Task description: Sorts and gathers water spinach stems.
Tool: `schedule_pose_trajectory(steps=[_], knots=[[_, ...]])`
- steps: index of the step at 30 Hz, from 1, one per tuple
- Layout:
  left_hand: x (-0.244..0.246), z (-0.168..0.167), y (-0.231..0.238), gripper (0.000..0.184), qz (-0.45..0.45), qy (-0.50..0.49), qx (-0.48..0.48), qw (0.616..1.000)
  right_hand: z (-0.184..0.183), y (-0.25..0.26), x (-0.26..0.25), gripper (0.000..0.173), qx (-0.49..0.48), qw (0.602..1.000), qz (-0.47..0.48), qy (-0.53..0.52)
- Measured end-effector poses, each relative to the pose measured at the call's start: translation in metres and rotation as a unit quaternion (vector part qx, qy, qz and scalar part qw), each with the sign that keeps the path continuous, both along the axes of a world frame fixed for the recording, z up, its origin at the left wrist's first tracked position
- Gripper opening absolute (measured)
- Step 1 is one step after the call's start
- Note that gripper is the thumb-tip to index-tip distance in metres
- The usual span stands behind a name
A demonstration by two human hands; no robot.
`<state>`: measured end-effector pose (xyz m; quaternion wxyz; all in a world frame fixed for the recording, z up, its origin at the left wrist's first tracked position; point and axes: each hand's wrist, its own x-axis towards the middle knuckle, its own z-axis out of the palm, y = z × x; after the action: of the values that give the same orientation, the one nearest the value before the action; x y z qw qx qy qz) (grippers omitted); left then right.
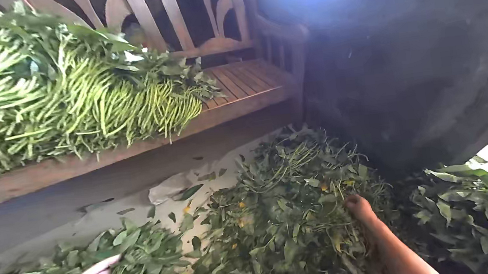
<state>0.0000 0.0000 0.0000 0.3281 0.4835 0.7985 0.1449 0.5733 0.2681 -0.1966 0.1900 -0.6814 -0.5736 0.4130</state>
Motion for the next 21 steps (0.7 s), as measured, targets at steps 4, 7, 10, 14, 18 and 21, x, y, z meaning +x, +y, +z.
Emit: schedule_pose_trajectory(steps=[4,7,10,14,18,21], knots=[[0.099,0.054,0.07,0.046,-0.106,-0.044,-0.078,0.99,0.062,-0.021,0.01,0.027,0.014,0.973,0.022,0.229],[0.164,0.047,0.103,0.08,-0.285,0.177,-0.161,0.928,0.087,-0.045,0.003,0.026,0.092,0.972,0.026,0.214],[0.233,0.032,0.121,0.065,-0.348,0.142,-0.03,0.926,0.099,-0.073,-0.012,0.025,0.159,0.97,0.022,0.181],[0.318,-0.005,0.136,0.029,-0.203,-0.119,0.125,0.964,0.102,-0.109,-0.039,0.027,0.217,0.963,0.048,0.154],[0.357,-0.049,0.135,0.038,-0.092,-0.193,0.199,0.956,0.095,-0.13,-0.063,0.026,0.249,0.955,0.098,0.126],[0.354,-0.065,0.129,0.029,-0.036,-0.226,0.213,0.95,0.088,-0.135,-0.074,0.027,0.232,0.955,0.104,0.151]])
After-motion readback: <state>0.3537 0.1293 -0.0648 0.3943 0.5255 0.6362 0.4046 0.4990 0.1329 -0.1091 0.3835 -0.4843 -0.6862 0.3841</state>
